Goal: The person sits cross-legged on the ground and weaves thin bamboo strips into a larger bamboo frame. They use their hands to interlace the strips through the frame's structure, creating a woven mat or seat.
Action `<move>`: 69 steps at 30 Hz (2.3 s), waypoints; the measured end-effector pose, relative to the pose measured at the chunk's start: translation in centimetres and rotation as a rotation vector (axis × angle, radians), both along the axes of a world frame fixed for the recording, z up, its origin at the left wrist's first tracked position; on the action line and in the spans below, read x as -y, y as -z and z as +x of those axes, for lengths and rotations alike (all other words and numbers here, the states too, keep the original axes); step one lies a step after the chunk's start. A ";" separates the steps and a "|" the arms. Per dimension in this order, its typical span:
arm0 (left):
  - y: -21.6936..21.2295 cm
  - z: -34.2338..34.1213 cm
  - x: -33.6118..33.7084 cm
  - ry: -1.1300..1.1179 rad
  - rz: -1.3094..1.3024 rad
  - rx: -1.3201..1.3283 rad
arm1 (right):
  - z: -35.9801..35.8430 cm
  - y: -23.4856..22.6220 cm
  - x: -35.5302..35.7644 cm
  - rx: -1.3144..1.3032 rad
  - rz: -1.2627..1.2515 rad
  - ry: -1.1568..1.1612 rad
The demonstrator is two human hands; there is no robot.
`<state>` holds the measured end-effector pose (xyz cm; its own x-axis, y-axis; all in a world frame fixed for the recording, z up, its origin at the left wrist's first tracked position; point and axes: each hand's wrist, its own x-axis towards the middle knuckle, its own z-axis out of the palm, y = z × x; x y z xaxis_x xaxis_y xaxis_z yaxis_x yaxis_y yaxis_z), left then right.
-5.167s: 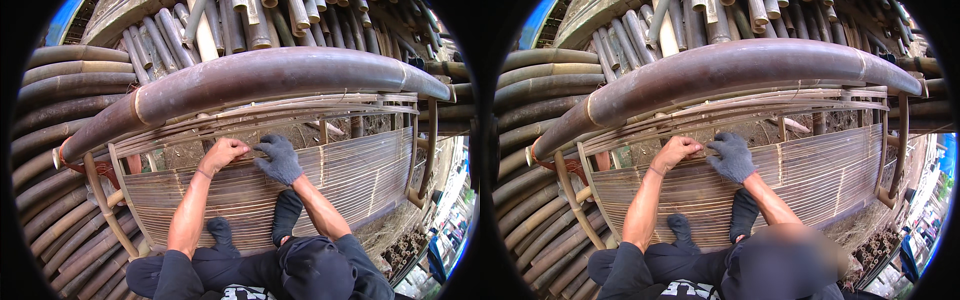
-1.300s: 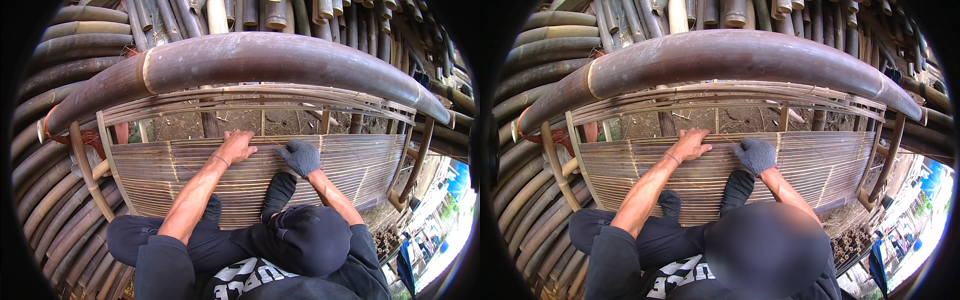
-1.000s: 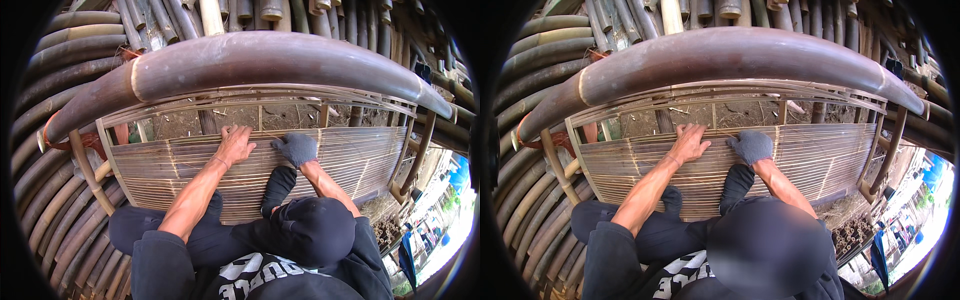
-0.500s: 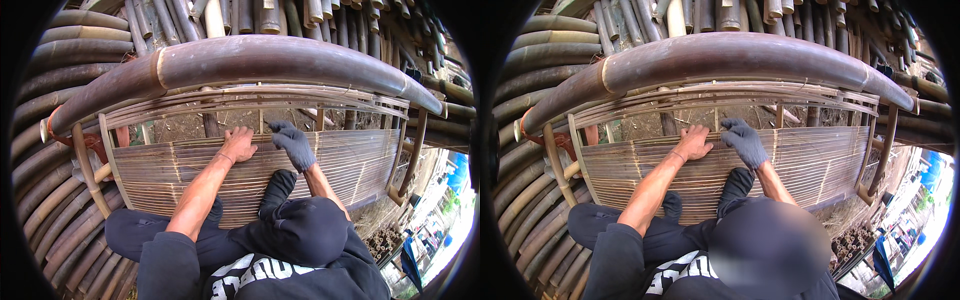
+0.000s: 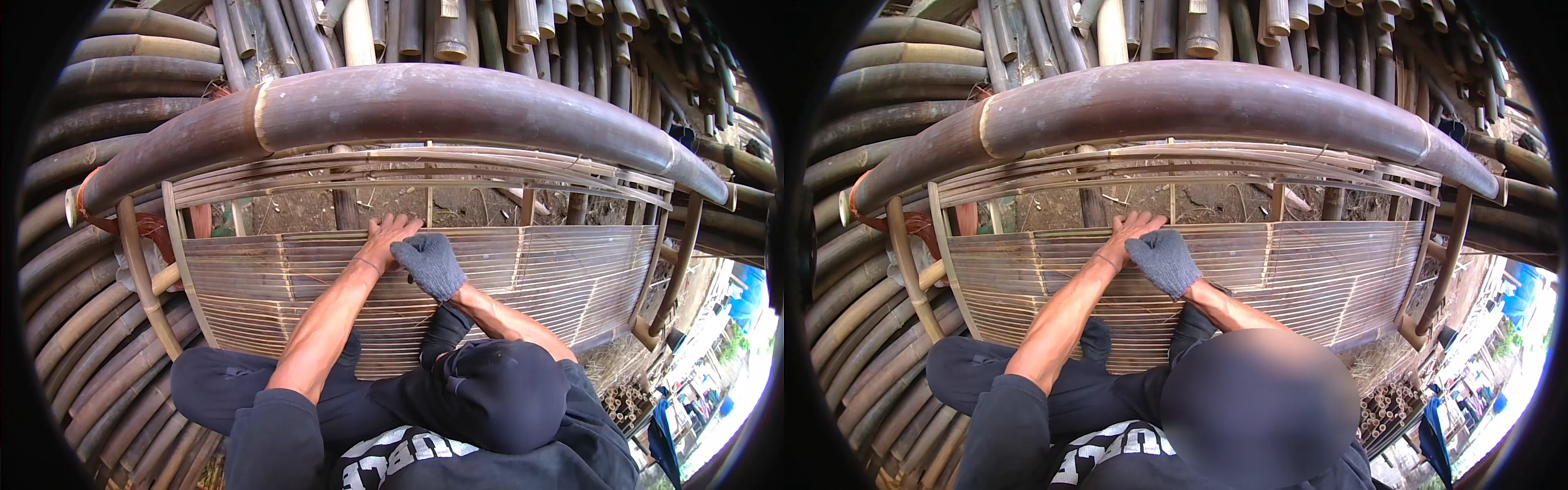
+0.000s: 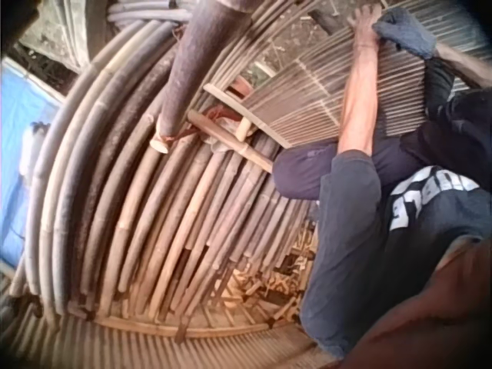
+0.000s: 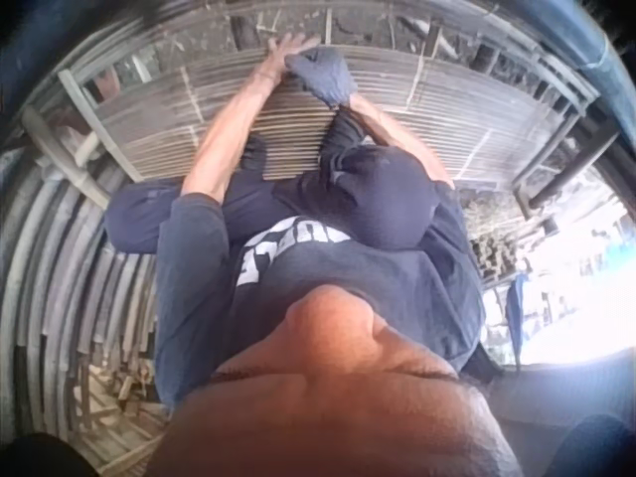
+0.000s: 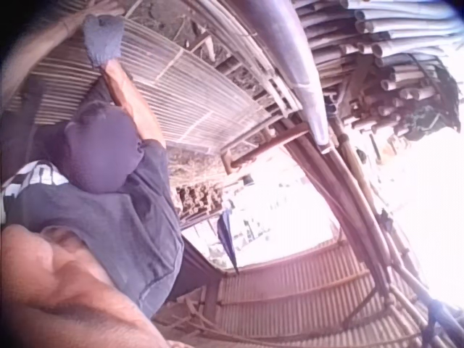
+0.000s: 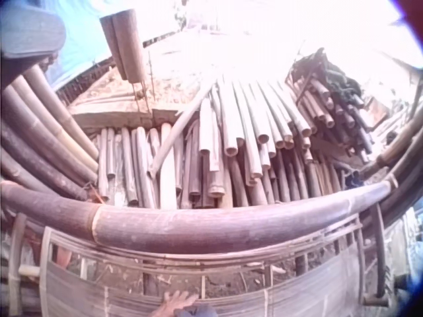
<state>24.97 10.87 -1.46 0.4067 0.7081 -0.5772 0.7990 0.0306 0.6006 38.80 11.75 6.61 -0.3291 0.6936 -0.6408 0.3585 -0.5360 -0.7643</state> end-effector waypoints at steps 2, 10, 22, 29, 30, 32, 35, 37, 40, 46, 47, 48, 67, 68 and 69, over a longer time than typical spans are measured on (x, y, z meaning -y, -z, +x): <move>-0.3 0.1 -0.1 -0.015 -0.013 0.000 | 2.5 0.3 0.0 -0.005 -0.037 -0.048; -1.1 0.3 -0.5 -0.082 -0.103 -0.026 | 7.0 0.7 1.1 -0.004 -0.105 0.290; -5.4 -4.9 4.0 0.073 0.391 -0.254 | 12.5 3.0 4.1 0.028 -0.009 0.522; -8.8 -16.8 6.7 0.580 0.407 -0.291 | 28.5 0.9 12.1 -0.485 -0.501 0.881; -8.4 -16.8 7.2 0.611 0.437 -0.242 | 31.3 0.7 14.0 -0.474 -0.569 0.952; -7.6 -16.4 8.4 0.665 0.491 -0.161 | 36.4 0.2 18.1 -0.195 -0.526 1.020; -6.3 -14.9 9.5 0.606 0.626 -0.028 | 42.1 -1.1 24.9 0.426 -0.461 0.946; -5.5 -13.8 9.9 0.615 0.662 0.004 | 43.3 -1.5 28.2 0.742 -0.462 0.802; -4.3 -12.6 10.7 0.641 0.721 0.035 | 39.3 -0.8 28.3 1.002 -0.289 0.542; -3.6 -12.7 11.1 0.456 0.320 0.007 | 14.5 0.1 13.0 0.574 0.633 0.185; -4.2 -12.9 10.2 0.383 0.153 0.053 | 10.1 -0.9 10.9 0.461 0.651 0.061; -4.8 -13.7 8.6 1.199 0.700 -0.081 | 6.0 -1.8 8.9 0.289 0.541 -0.011; -2.4 -42.4 5.7 -0.278 0.542 -0.067 | -4.4 -12.1 0.5 0.545 0.366 0.512; -1.1 -42.5 6.7 -0.244 0.439 -0.112 | -5.9 -11.6 0.4 0.543 0.433 0.461; -0.1 -42.4 7.5 -0.204 0.335 -0.154 | -7.5 -11.2 0.2 0.611 0.462 0.348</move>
<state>-17.43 3.33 -1.37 0.1659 0.9239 -0.3448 0.8781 0.0207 0.4780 31.34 11.50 17.81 0.2648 0.9276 -0.2635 0.6526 -0.3736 -0.6592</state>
